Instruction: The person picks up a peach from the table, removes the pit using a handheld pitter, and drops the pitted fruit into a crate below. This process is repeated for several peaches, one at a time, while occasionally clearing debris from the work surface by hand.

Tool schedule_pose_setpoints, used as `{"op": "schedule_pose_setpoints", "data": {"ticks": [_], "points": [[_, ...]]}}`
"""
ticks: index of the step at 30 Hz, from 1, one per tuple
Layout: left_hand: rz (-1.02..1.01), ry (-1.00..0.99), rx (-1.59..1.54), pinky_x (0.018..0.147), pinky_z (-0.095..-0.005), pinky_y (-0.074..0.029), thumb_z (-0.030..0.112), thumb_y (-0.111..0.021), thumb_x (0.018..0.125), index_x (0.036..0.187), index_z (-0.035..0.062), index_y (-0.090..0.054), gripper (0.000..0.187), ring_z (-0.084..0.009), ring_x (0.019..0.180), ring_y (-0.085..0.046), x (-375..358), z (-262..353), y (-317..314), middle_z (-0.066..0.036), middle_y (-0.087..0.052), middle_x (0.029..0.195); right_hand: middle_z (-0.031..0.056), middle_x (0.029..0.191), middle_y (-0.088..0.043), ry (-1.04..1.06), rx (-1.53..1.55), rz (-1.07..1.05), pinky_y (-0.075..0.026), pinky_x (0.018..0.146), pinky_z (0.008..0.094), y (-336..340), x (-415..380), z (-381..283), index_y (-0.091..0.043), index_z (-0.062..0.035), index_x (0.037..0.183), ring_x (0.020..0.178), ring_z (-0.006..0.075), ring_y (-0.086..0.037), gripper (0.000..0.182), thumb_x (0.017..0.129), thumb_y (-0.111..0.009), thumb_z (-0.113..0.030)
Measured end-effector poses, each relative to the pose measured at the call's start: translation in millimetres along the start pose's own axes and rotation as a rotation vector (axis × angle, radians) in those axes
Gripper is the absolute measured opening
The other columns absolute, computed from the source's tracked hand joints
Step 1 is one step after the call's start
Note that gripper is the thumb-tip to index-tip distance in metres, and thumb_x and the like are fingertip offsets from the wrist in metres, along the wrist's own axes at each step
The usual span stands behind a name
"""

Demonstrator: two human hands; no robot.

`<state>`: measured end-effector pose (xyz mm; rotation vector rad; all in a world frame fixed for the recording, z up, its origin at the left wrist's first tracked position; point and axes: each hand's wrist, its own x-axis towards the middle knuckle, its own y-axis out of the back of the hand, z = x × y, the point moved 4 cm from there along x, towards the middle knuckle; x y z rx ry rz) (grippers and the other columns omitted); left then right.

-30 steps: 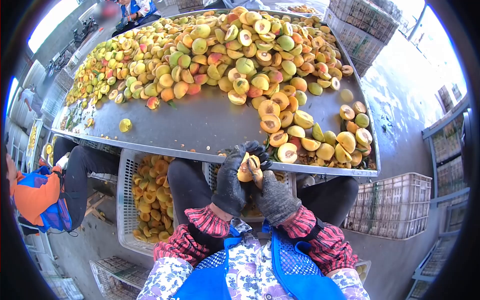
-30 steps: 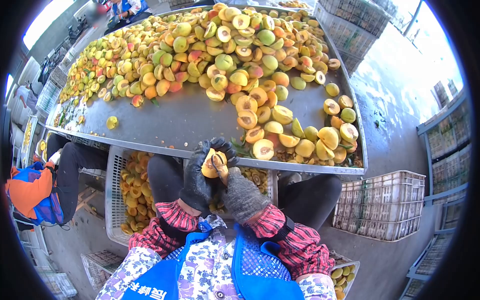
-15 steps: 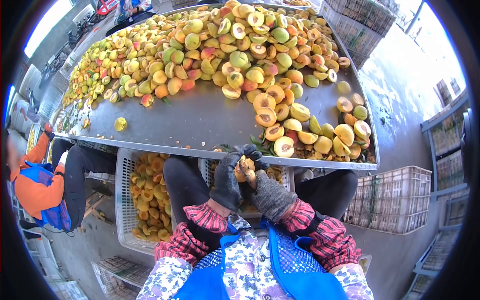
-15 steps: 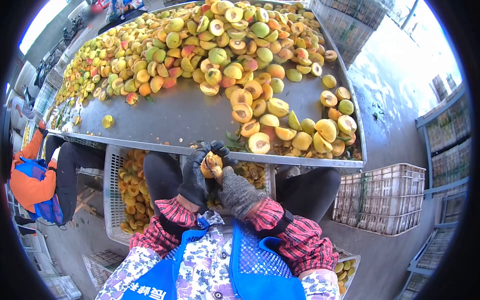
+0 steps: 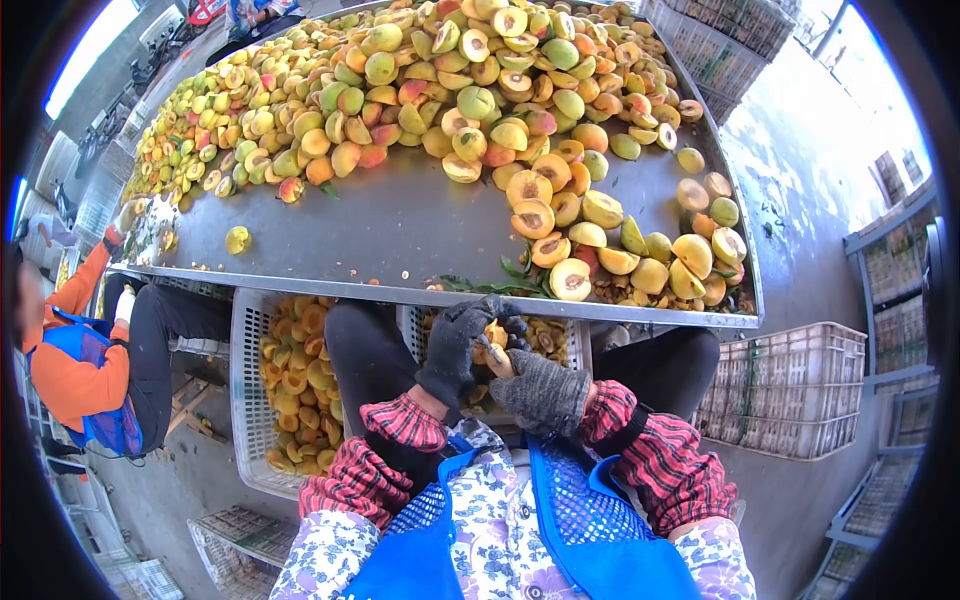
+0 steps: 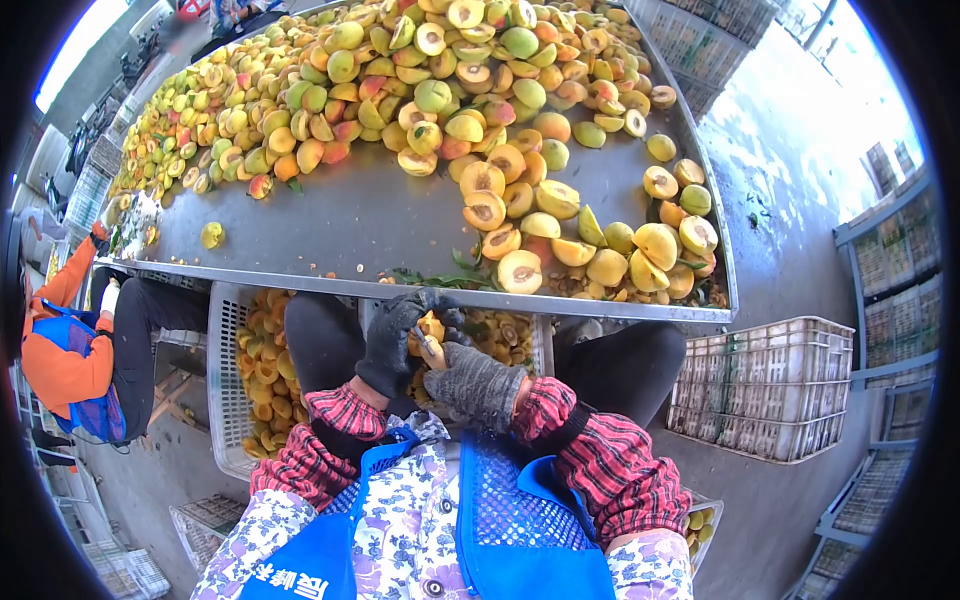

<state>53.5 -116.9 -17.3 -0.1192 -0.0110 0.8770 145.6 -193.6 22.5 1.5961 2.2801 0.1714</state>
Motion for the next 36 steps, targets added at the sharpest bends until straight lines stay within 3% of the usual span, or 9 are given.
{"op": "schedule_pose_setpoints", "data": {"ticks": [2, 7, 12, 16, 19, 21, 24, 28, 36], "points": [[-0.017, 0.167, -0.421, 0.077, -0.0322, -0.05, 0.014, -0.048, 0.086, 0.101, -0.0004, -0.056, 0.022, -0.0202, 0.084, -0.06, -2.9, -3.4, -8.2, -0.013, -0.061, 0.092, 0.0106, 0.065, -0.051, 0.751, -0.376, 0.132, -0.044, 0.055, 0.0339, -9.8, -7.2, 6.2, -0.052, -0.0006, 0.084, 0.059, 0.0258, -0.053, 0.018, 0.077, -0.054, -0.017], [0.068, 0.206, -0.905, 0.073, -0.0322, -0.052, 0.026, -0.039, 0.092, 0.1, -0.0023, -0.056, 0.034, -0.0196, 0.081, -0.06, 7.1, -14.1, -15.6, -0.013, -0.06, 0.092, 0.0012, 0.064, -0.051, -0.225, 0.949, -0.101, -0.034, 0.037, 0.02, -21.5, -12.3, 12.9, -0.053, -0.0024, 0.087, 0.045, 0.007, -0.046, 0.025, 0.075, -0.062, -0.023], [0.21, -0.227, 0.56, 0.067, -0.0296, -0.05, 0.018, -0.06, 0.081, 0.089, 0.0005, -0.062, 0.019, -0.0165, 0.071, -0.062, -3.2, 25.6, 3.8, -0.006, -0.064, 0.075, 0.0006, 0.066, -0.052, -0.351, 0.883, -0.131, -0.038, 0.041, 0.0211, -5.2, -35.3, 32.6, -0.053, -0.0051, 0.091, 0.048, 0.0078, -0.047, 0.023, 0.077, -0.059, -0.023], [0.386, -0.294, 0.531, 0.066, -0.0313, -0.05, 0.015, -0.061, 0.079, 0.088, 0.0008, -0.061, 0.017, -0.0211, 0.069, -0.062, -35.6, 38.9, 46.6, -0.008, -0.064, 0.078, 0.0092, 0.069, -0.057, -0.452, 0.132, 0.012, -0.044, 0.049, 0.0305, -10.1, -38.4, 95.9, -0.053, -0.004, 0.094, 0.054, 0.0181, -0.056, 0.026, 0.079, -0.055, -0.025], [0.409, -0.669, 1.749, 0.072, -0.0328, -0.049, 0.014, -0.061, 0.079, 0.09, 0.0009, -0.06, 0.017, -0.0256, 0.076, -0.061, -64.1, 70.8, 110.4, -0.012, -0.063, 0.089, 0.0166, 0.072, -0.058, -0.512, 0.014, 0.039, -0.046, 0.059, 0.037, -3.5, -44.3, 93.2, -0.053, -0.0012, 0.094, 0.063, 0.0268, -0.059, 0.029, 0.079, -0.053, -0.026], [0.564, 0.078, 1.059, 0.077, -0.0322, -0.047, 0.012, -0.061, 0.078, 0.096, 0.0001, -0.059, 0.022, -0.0269, 0.084, -0.059, -65.4, 67.2, 174.3, -0.014, -0.06, 0.098, 0.0171, 0.072, -0.058, -0.428, -0.05, 0.112, -0.045, 0.06, 0.038, -7.0, -46.3, 100.4, -0.054, -0.002, 0.094, 0.067, 0.0275, -0.059, 0.029, 0.08, -0.052, -0.027], [0.586, -0.114, 1.402, 0.079, -0.0315, -0.047, 0.014, -0.061, 0.077, 0.1, -0.0001, -0.058, 0.027, -0.0269, 0.089, -0.058, -44.9, 89.6, 162.6, -0.015, -0.059, 0.101, 0.0201, 0.076, -0.06, -0.427, 0.035, 0.126, -0.043, 0.06, 0.0396, -12.7, -34.1, 106.3, -0.056, -0.0001, 0.089, 0.069, 0.0326, -0.058, 0.033, 0.081, -0.054, -0.032], [0.249, -0.277, 0.749, 0.084, -0.033, -0.045, 0.018, -0.061, 0.076, 0.107, 0.0002, -0.056, 0.036, -0.0276, 0.095, -0.058, 53.4, 70.4, 105.0, -0.017, -0.058, 0.104, 0.0206, 0.08, -0.059, -0.309, 0.078, 0.106, -0.042, 0.06, 0.0392, -24.9, -28.6, 123.6, -0.057, -0.0021, 0.089, 0.071, 0.031, -0.058, 0.029, 0.087, -0.049, -0.03], [-0.282, -0.329, 1.097, 0.081, -0.034, -0.044, 0.02, -0.061, 0.073, 0.11, 0.0037, -0.055, 0.041, -0.0281, 0.094, -0.056, 187.3, 21.0, -26.3, -0.016, -0.058, 0.103, -0.0064, 0.08, -0.05, -0.417, 0.596, 0.097, -0.04, 0.063, 0.0229, -23.3, -42.2, 146.5, -0.056, -0.0062, 0.094, 0.071, 0.0049, -0.045, 0.016, 0.087, -0.054, -0.02]]}}
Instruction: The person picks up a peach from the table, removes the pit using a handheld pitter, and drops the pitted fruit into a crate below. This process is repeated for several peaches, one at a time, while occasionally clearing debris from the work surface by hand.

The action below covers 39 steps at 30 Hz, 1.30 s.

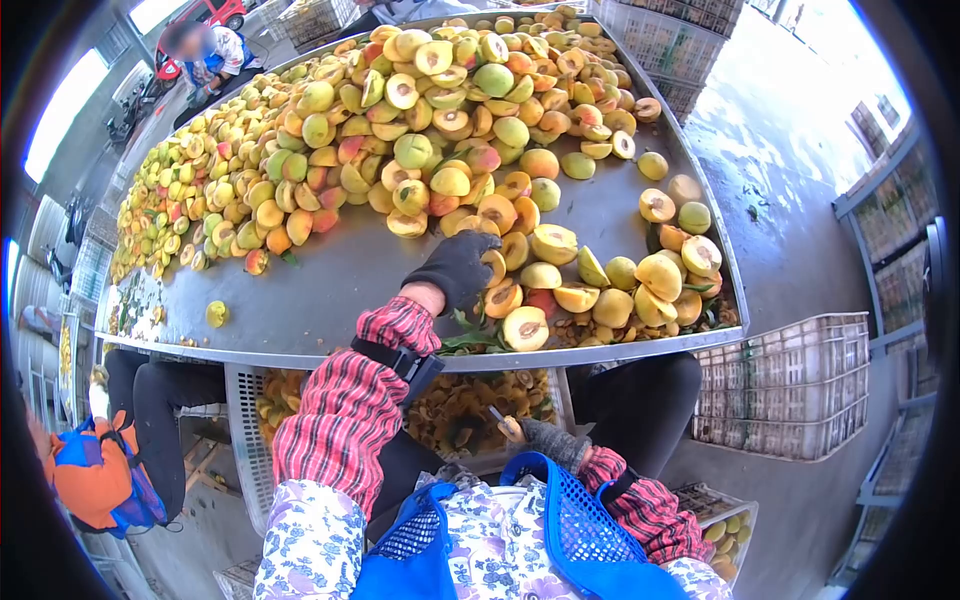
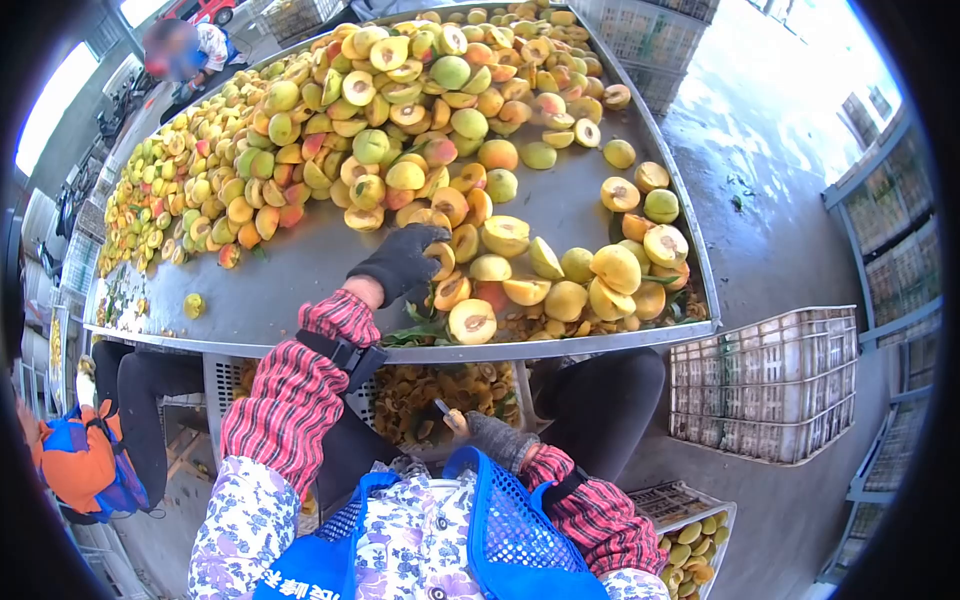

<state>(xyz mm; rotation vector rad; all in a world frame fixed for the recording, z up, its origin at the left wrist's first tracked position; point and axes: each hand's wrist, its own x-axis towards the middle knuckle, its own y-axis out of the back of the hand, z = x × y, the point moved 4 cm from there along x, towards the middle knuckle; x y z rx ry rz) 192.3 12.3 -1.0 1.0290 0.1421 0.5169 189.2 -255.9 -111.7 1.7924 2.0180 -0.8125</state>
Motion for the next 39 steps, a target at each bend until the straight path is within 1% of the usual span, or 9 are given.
{"op": "schedule_pose_setpoints", "data": {"ticks": [5, 14, 16, 22, 25, 28, 33, 37, 39], "points": [[-0.151, 0.341, -0.362, 0.069, -0.0308, -0.049, 0.015, -0.063, 0.072, 0.108, -0.0001, -0.052, 0.04, -0.0188, 0.082, -0.057, -5.4, -19.2, -9.3, -0.012, -0.057, 0.096, -0.005, 0.081, -0.05, 0.084, 0.09, 0.123, -0.042, 0.062, 0.0274, 9.5, -45.7, -64.3, -0.055, -0.006, 0.094, 0.072, 0.0062, -0.045, 0.016, 0.087, -0.053, -0.02], [0.096, 0.612, -1.277, 0.063, -0.0289, -0.052, 0.01, -0.065, 0.074, 0.096, -0.0004, -0.051, 0.028, -0.0153, 0.076, -0.059, -92.3, 17.1, -5.2, -0.008, -0.058, 0.089, -0.0009, 0.057, -0.047, 0.214, 0.378, 0.42, -0.033, 0.036, 0.0231, 22.2, -22.0, -114.1, -0.048, -0.0092, 0.093, 0.041, 0.0098, -0.042, 0.021, 0.078, -0.06, -0.015], [0.219, 0.567, -1.257, 0.067, -0.0269, -0.05, 0.006, -0.064, 0.075, 0.097, 0.0, -0.051, 0.026, -0.0143, 0.077, -0.058, -104.1, 37.2, -9.5, -0.008, -0.058, 0.089, -0.0011, 0.058, -0.047, 0.534, 0.051, 0.496, -0.033, 0.035, 0.0231, 25.4, 3.8, -112.9, -0.048, -0.0095, 0.093, 0.041, 0.0095, -0.043, 0.022, 0.077, -0.061, -0.015], [0.457, 0.315, -1.163, 0.077, -0.0258, -0.047, 0.002, -0.062, 0.076, 0.103, 0.0006, -0.052, 0.03, -0.0114, 0.089, -0.054, -131.4, 73.9, -7.8, -0.006, -0.056, 0.101, 0.012, 0.081, -0.058, 0.369, 0.337, 0.482, -0.046, 0.064, 0.034, 8.5, -11.5, -133.4, -0.051, -0.0004, 0.1, 0.071, 0.0263, -0.057, 0.039, 0.074, -0.066, -0.026], [-0.065, 0.369, -1.237, 0.079, -0.0264, -0.046, 0.006, -0.061, 0.077, 0.106, 0.0002, -0.052, 0.032, -0.0113, 0.089, -0.054, -132.0, 75.2, 10.8, -0.006, -0.056, 0.102, 0.0153, 0.08, -0.059, 0.427, -0.027, 0.59, -0.047, 0.065, 0.0347, 22.5, 1.1, -115.0, -0.051, 0.0003, 0.097, 0.073, 0.0269, -0.058, 0.045, 0.07, -0.07, -0.03], [-0.186, 0.558, -1.017, 0.081, -0.0275, -0.045, 0.01, -0.061, 0.078, 0.108, -0.0004, -0.052, 0.033, -0.0115, 0.089, -0.054, -127.5, 72.7, 17.3, -0.007, -0.056, 0.102, 0.017, 0.081, -0.059, 0.408, -0.188, 0.6, -0.047, 0.065, 0.0356, 14.0, 0.7, -118.0, -0.051, 0.0006, 0.094, 0.075, 0.0272, -0.059, 0.047, 0.068, -0.072, -0.032], [0.281, 0.423, -1.246, 0.078, -0.0239, -0.043, 0.012, -0.059, 0.081, 0.103, 0.001, -0.057, 0.025, -0.0095, 0.087, -0.052, -138.7, 76.5, -9.6, -0.004, -0.057, 0.096, 0.003, 0.07, -0.057, 0.394, -0.067, 0.709, -0.045, 0.047, 0.0255, 4.1, 1.8, -121.1, -0.056, -0.0023, 0.091, 0.06, 0.0092, -0.054, 0.028, 0.071, -0.07, -0.016], [0.518, 0.052, -0.692, 0.081, -0.023, -0.041, 0.011, -0.055, 0.084, 0.103, 0.0026, -0.057, 0.021, -0.0084, 0.089, -0.051, -149.4, 88.0, -1.7, -0.003, -0.056, 0.098, 0.0036, 0.069, -0.057, 0.254, -0.002, 0.632, -0.045, 0.045, 0.0251, -4.5, -6.5, -133.3, -0.056, -0.0018, 0.092, 0.056, 0.0105, -0.054, 0.028, 0.072, -0.068, -0.016], [0.532, 0.244, -1.072, 0.083, -0.0232, -0.041, 0.01, -0.055, 0.084, 0.105, 0.0025, -0.056, 0.022, -0.0086, 0.09, -0.051, -151.1, 83.0, -12.3, -0.003, -0.055, 0.101, 0.0039, 0.067, -0.057, 0.294, 0.018, 0.58, -0.045, 0.044, 0.025, -6.2, 3.2, -130.6, -0.056, -0.0013, 0.092, 0.053, 0.0114, -0.053, 0.028, 0.073, -0.067, -0.017]]}}
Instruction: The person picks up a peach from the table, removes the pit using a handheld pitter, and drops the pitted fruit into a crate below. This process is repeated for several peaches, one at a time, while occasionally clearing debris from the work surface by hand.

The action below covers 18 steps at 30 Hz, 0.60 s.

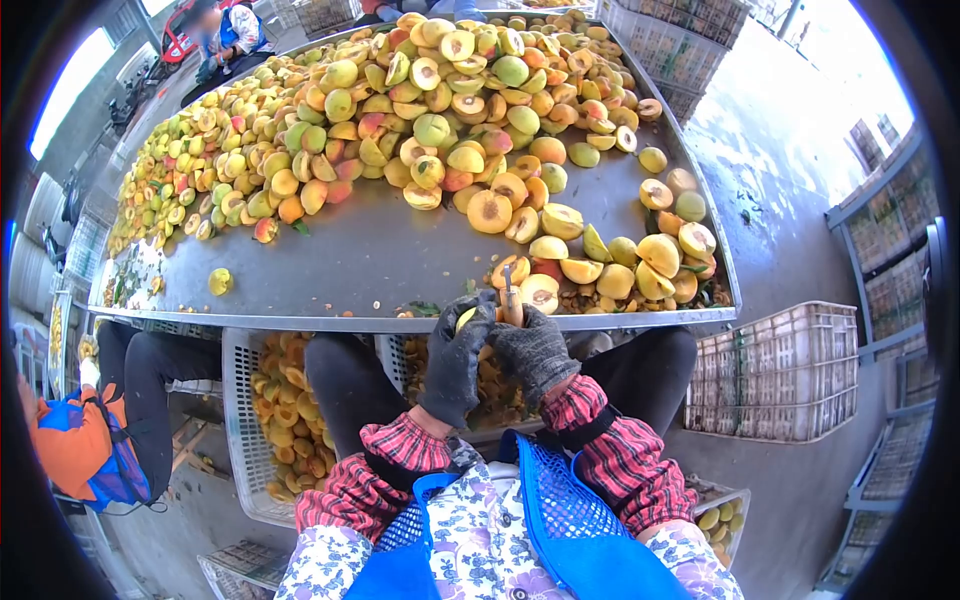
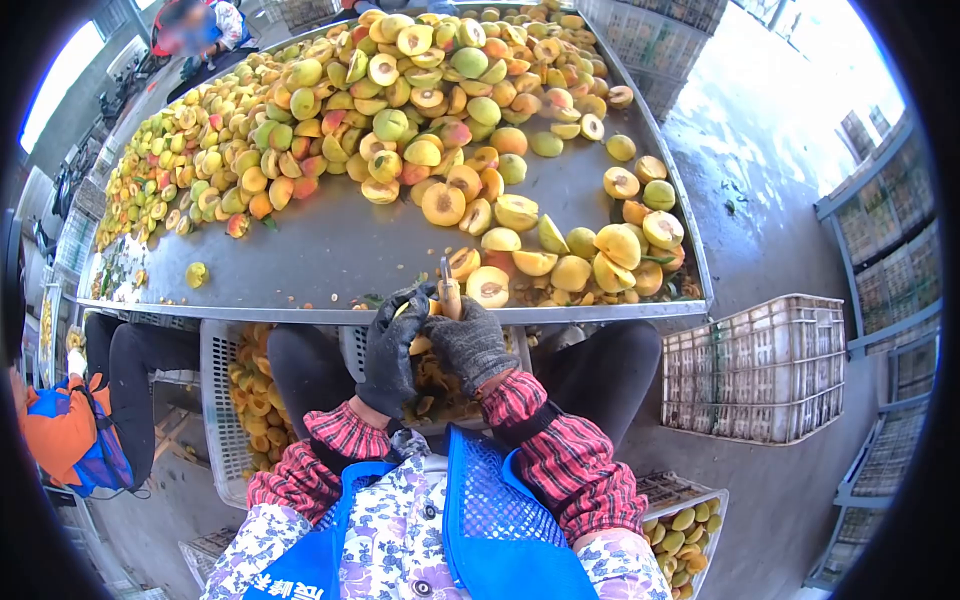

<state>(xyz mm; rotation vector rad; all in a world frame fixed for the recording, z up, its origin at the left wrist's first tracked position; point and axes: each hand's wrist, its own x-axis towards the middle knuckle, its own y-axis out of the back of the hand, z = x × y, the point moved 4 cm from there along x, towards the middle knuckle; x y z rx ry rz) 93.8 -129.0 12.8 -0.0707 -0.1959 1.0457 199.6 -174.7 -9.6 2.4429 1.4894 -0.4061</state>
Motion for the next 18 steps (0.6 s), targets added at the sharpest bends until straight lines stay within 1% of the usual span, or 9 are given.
{"op": "schedule_pose_setpoints", "data": {"ticks": [1, 4, 6, 9, 10, 12, 14, 16, 18], "points": [[0.047, 0.128, -0.161, 0.084, -0.0233, -0.041, 0.01, -0.054, 0.085, 0.106, 0.0025, -0.056, 0.023, -0.0087, 0.091, -0.051, -1.5, -5.7, -0.1, -0.004, -0.055, 0.103, 0.0038, 0.066, -0.056, -0.035, 0.019, -0.01, -0.045, 0.043, 0.025, -0.8, -2.7, -2.3, -0.056, -0.0015, 0.092, 0.052, 0.0116, -0.053, 0.026, 0.073, -0.066, -0.017], [0.026, 0.197, -0.312, 0.083, -0.0216, -0.041, 0.01, -0.054, 0.085, 0.108, 0.002, -0.055, 0.024, -0.008, 0.091, -0.051, -1.2, -6.4, 5.0, -0.003, -0.055, 0.103, 0.0033, 0.063, -0.055, -0.105, 0.056, -0.041, -0.044, 0.042, 0.0255, -4.5, -10.9, -9.1, -0.056, -0.0018, 0.09, 0.049, 0.0119, -0.052, 0.022, 0.074, -0.064, -0.016], [-0.004, 0.203, -0.231, 0.081, -0.0214, -0.042, 0.011, -0.053, 0.086, 0.108, 0.0019, -0.055, 0.024, -0.0075, 0.089, -0.051, -2.0, -1.2, 9.0, -0.003, -0.056, 0.101, 0.0029, 0.062, -0.054, -0.101, 0.052, -0.061, -0.043, 0.041, 0.0261, -7.6, -9.4, -3.0, -0.057, -0.0019, 0.089, 0.048, 0.0119, -0.051, 0.02, 0.075, -0.062, -0.014], [0.027, 0.28, -0.163, 0.077, -0.0218, -0.042, 0.013, -0.051, 0.088, 0.108, 0.0006, -0.055, 0.024, -0.0075, 0.085, -0.051, -5.7, -4.7, 13.7, -0.003, -0.057, 0.097, 0.008, 0.073, -0.06, -0.203, 0.076, -0.087, -0.045, 0.056, 0.0305, -12.3, -15.1, -0.6, -0.06, 0.0022, 0.088, 0.063, 0.0173, -0.057, 0.027, 0.071, -0.067, -0.018], [0.052, 0.315, -0.148, 0.076, -0.0221, -0.042, 0.014, -0.05, 0.089, 0.108, -0.0001, -0.056, 0.025, -0.0076, 0.084, -0.05, -7.2, -7.4, 15.5, -0.003, -0.058, 0.095, 0.0085, 0.073, -0.061, -0.211, 0.091, -0.107, -0.045, 0.057, 0.0309, -14.6, -14.7, 2.3, -0.06, 0.0025, 0.088, 0.063, 0.018, -0.057, 0.027, 0.071, -0.066, -0.018], [0.11, 0.183, 0.01, 0.074, -0.0232, -0.043, 0.016, -0.049, 0.089, 0.108, -0.0012, -0.056, 0.026, -0.0082, 0.082, -0.05, -9.8, -4.7, 18.0, -0.003, -0.059, 0.092, 0.0096, 0.073, -0.061, -0.225, 0.121, -0.143, -0.045, 0.057, 0.0318, -18.4, -8.8, 13.7, -0.06, 0.0031, 0.088, 0.062, 0.0193, -0.057, 0.028, 0.072, -0.065, -0.019], [0.169, 0.087, 0.094, 0.073, -0.0241, -0.043, 0.016, -0.048, 0.09, 0.107, -0.0022, -0.056, 0.027, -0.0089, 0.08, -0.051, -14.4, -7.2, 18.8, -0.004, -0.059, 0.09, 0.0114, 0.072, -0.061, -0.097, -0.02, -0.108, -0.045, 0.058, 0.033, -23.2, 4.3, 33.5, -0.059, 0.0029, 0.088, 0.063, 0.021, -0.059, 0.028, 0.072, -0.065, -0.02], [0.236, 0.02, 0.105, 0.073, -0.0248, -0.043, 0.017, -0.048, 0.09, 0.106, -0.0031, -0.056, 0.027, -0.0098, 0.08, -0.052, -16.4, -17.1, 21.7, -0.006, -0.06, 0.089, 0.0128, 0.072, -0.062, 0.01, -0.173, -0.072, -0.046, 0.059, 0.0342, -25.1, 3.5, 26.7, -0.059, 0.0025, 0.088, 0.065, 0.0221, -0.06, 0.03, 0.072, -0.065, -0.022], [0.257, 0.05, 0.102, 0.078, -0.0247, -0.044, 0.018, -0.046, 0.09, 0.108, -0.0019, -0.056, 0.028, -0.0118, 0.086, -0.053, -17.8, -28.1, 26.7, -0.006, -0.059, 0.095, 0.0138, 0.072, -0.062, 0.091, -0.34, -0.045, -0.046, 0.06, 0.0351, -24.1, -9.8, 8.4, -0.058, 0.002, 0.09, 0.067, 0.0226, -0.06, 0.032, 0.072, -0.066, -0.023]]}}
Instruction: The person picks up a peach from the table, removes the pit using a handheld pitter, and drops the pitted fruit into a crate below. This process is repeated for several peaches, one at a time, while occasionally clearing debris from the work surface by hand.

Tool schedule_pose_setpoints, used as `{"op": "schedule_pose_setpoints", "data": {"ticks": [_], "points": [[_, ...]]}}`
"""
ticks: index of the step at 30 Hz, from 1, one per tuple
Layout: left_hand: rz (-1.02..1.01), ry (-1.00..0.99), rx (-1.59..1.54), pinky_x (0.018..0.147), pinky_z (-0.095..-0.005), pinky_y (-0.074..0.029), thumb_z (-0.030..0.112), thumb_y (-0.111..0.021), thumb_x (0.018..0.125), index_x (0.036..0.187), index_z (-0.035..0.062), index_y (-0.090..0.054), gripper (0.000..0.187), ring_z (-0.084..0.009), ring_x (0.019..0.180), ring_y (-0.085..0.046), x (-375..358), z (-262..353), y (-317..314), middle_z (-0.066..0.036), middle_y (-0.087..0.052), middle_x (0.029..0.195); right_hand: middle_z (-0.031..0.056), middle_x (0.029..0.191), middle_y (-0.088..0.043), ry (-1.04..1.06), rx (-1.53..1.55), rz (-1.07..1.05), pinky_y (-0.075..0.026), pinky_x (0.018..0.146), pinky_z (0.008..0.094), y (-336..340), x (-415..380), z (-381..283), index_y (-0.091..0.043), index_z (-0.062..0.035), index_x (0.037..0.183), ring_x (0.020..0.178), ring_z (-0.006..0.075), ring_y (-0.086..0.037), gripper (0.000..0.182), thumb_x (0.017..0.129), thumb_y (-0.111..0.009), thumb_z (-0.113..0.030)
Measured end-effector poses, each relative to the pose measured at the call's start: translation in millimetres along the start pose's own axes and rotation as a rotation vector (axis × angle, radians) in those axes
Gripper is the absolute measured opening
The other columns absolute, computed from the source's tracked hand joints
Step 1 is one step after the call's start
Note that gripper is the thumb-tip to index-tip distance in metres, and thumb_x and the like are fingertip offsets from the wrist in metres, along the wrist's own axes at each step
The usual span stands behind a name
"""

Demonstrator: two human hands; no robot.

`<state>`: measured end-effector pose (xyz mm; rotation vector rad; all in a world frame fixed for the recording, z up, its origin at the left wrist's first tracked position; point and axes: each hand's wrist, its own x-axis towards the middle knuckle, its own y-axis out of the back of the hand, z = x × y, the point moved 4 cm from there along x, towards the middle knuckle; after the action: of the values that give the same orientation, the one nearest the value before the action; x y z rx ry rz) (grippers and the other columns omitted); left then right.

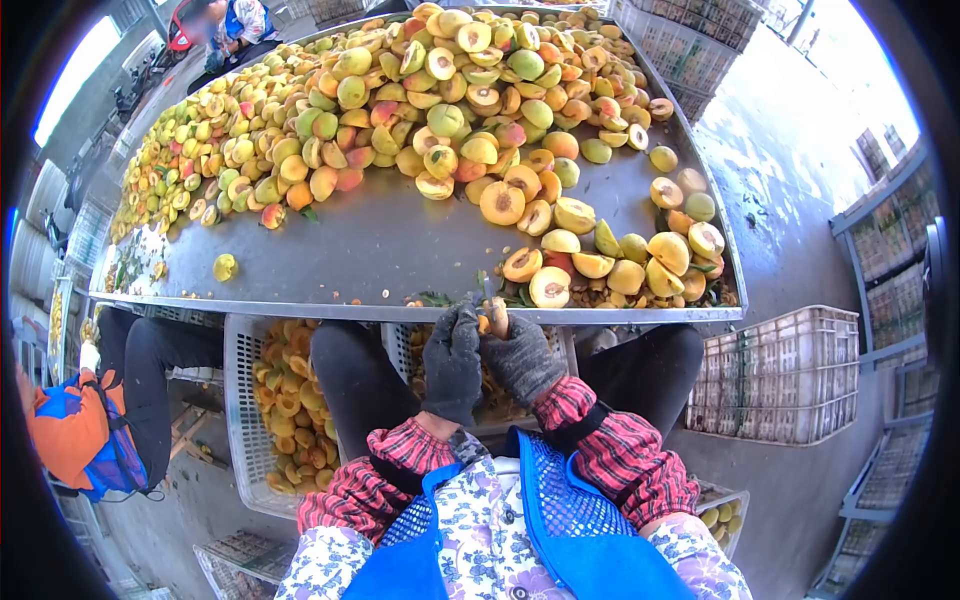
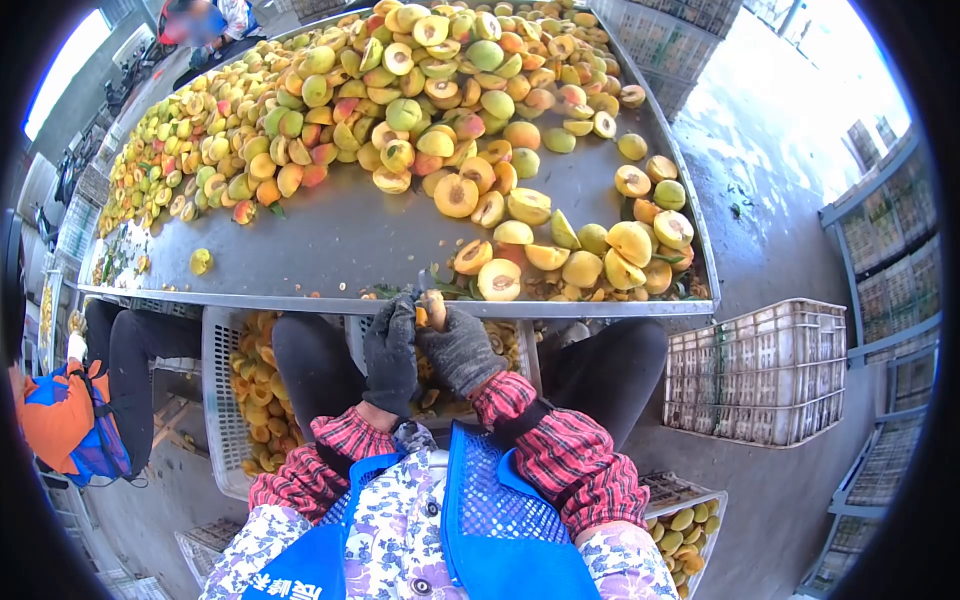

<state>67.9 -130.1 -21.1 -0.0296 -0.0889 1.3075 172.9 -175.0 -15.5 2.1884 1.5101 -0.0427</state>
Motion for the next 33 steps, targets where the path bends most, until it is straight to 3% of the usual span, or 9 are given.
{"op": "schedule_pose_setpoints", "data": {"ticks": [3, 5, 9, 12, 18, 21, 27, 30, 33], "points": [[-0.06, 0.055, -0.031, 0.08, -0.0269, -0.045, 0.019, -0.042, 0.091, 0.11, -0.001, -0.054, 0.03, -0.0154, 0.089, -0.055, 14.8, -19.7, 22.4, -0.009, -0.058, 0.1, 0.0159, 0.075, -0.062, 0.161, 0.069, -0.211, -0.046, 0.062, 0.0371, 3.1, -30.4, -31.3, -0.059, -0.0006, 0.09, 0.07, 0.0271, -0.061, 0.03, 0.074, -0.065, -0.026], [-0.067, 0.389, -0.69, 0.081, -0.032, -0.049, 0.019, -0.037, 0.092, 0.115, -0.0003, -0.049, 0.032, -0.0204, 0.09, -0.058, 14.3, -3.3, 17.9, -0.014, -0.057, 0.104, 0.0174, 0.075, -0.06, 0.174, 0.175, -0.333, -0.045, 0.063, 0.0393, 3.5, -45.8, -28.9, -0.055, -0.0015, 0.089, 0.072, 0.0323, -0.06, 0.028, 0.079, -0.061, -0.027], [-0.309, 0.052, 0.035, 0.089, -0.0398, -0.045, 0.017, -0.04, 0.089, 0.114, -0.0022, -0.047, 0.033, -0.0295, 0.099, -0.055, 6.9, 36.9, 18.3, -0.019, -0.054, 0.109, 0.0182, 0.078, -0.058, 0.095, -0.064, -0.208, -0.045, 0.063, 0.0404, 18.2, -52.1, -20.8, -0.051, -0.0016, 0.093, 0.075, 0.0338, -0.059, 0.032, 0.079, -0.06, -0.028], [-0.219, 0.489, -0.756, 0.093, -0.0421, -0.041, 0.017, -0.041, 0.086, 0.116, -0.0038, -0.046, 0.037, -0.0325, 0.103, -0.052, 3.0, 29.0, 12.7, -0.02, -0.053, 0.111, 0.0193, 0.08, -0.058, 0.08, 0.006, -0.204, -0.045, 0.064, 0.0415, 14.0, -55.5, -21.3, -0.049, -0.0018, 0.095, 0.077, 0.0353, -0.059, 0.033, 0.08, -0.06, -0.029], [-0.245, 0.496, -0.966, 0.094, -0.0402, -0.039, 0.018, -0.045, 0.081, 0.119, -0.0044, -0.045, 0.044, -0.0305, 0.105, -0.051, 1.3, 44.4, -1.5, -0.021, -0.052, 0.114, 0.0201, 0.082, -0.058, 0.091, -0.092, -0.152, -0.045, 0.064, 0.0425, 10.5, -53.9, -22.6, -0.048, -0.0024, 0.096, 0.078, 0.0376, -0.058, 0.033, 0.08, -0.059, -0.028], [-0.284, 0.395, -0.874, 0.093, -0.0362, -0.041, 0.013, -0.042, 0.087, 0.12, -0.0044, -0.044, 0.037, -0.0236, 0.102, -0.053, 0.9, 49.8, -0.1, -0.016, -0.054, 0.112, 0.0154, 0.083, -0.058, 0.073, -0.182, -0.118, -0.046, 0.064, 0.0377, 6.0, -50.5, -21.7, -0.049, -0.0014, 0.095, 0.076, 0.0278, -0.059, 0.032, 0.08, -0.062, -0.026], [-0.09, 0.177, -0.641, 0.09, -0.0337, -0.043, 0.014, -0.046, 0.088, 0.116, -0.0029, -0.05, 0.033, -0.0224, 0.1, -0.054, -0.1, 9.9, 2.0, -0.013, -0.055, 0.109, 0.0236, 0.08, -0.059, 0.002, -0.188, -0.115, -0.045, 0.065, 0.0467, -11.1, -38.3, -4.3, -0.044, -0.0031, 0.097, 0.08, 0.0405, -0.058, 0.036, 0.08, -0.059, -0.031], [-0.079, 0.323, -0.736, 0.09, -0.0328, -0.042, 0.014, -0.039, 0.092, 0.117, -0.0039, -0.047, 0.032, -0.0205, 0.103, -0.051, 1.6, 0.0, 1.9, -0.012, -0.054, 0.109, 0.019, 0.084, -0.058, -0.018, -0.222, -0.165, -0.046, 0.066, 0.0389, -23.4, -29.2, 9.6, -0.043, -0.0007, 0.098, 0.079, 0.0336, -0.059, 0.036, 0.079, -0.062, -0.024], [-0.094, 0.258, -0.552, 0.09, -0.0344, -0.043, 0.012, -0.037, 0.091, 0.118, -0.0047, -0.046, 0.033, -0.0212, 0.101, -0.052, 1.3, -1.0, 7.1, -0.012, -0.054, 0.107, 0.0247, 0.081, -0.059, 0.0, -0.265, -0.178, -0.046, 0.067, 0.0461, -24.3, -31.2, 3.2, -0.043, -0.001, 0.097, 0.081, 0.0409, -0.058, 0.039, 0.078, -0.06, -0.031]]}}
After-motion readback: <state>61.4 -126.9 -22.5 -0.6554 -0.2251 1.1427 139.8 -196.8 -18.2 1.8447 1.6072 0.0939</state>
